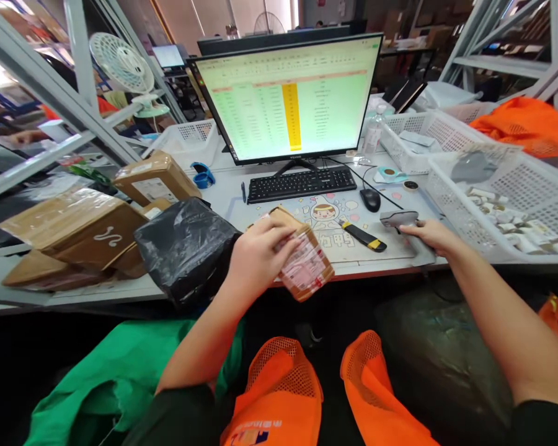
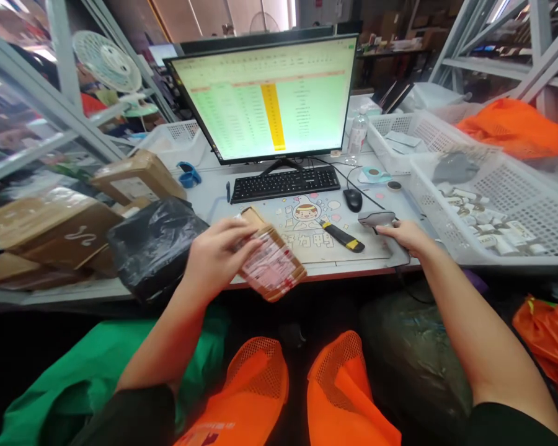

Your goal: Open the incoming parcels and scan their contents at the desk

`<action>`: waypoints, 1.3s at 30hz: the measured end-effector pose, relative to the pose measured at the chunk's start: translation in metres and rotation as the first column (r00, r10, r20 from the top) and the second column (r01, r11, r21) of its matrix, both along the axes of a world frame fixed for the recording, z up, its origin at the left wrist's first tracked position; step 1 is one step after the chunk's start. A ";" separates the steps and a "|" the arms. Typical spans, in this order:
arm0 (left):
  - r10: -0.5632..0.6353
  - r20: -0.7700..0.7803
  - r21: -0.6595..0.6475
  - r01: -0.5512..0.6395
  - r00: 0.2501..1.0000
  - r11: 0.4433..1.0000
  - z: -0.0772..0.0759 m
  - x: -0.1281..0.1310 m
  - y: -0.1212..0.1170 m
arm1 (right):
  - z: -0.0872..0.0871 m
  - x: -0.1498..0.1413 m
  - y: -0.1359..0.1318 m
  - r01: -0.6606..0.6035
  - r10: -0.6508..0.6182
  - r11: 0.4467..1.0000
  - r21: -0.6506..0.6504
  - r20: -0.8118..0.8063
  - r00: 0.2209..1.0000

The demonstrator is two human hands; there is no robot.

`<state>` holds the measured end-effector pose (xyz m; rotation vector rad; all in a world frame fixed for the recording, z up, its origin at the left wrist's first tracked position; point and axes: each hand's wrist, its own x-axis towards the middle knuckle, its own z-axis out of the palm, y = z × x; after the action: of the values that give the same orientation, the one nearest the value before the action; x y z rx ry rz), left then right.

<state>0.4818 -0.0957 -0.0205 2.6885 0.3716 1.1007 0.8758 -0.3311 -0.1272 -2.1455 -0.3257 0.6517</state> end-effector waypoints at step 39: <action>0.331 0.196 -0.663 -0.124 0.923 0.738 -0.152 0.033 0.053 | -0.036 -0.199 0.097 -0.448 0.202 0.670 0.592 0.436 0.877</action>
<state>0.5153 -0.0427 -0.1724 1.8651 0.8675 1.1560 0.6765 -0.2340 -0.1632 -1.4605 -1.0071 0.2709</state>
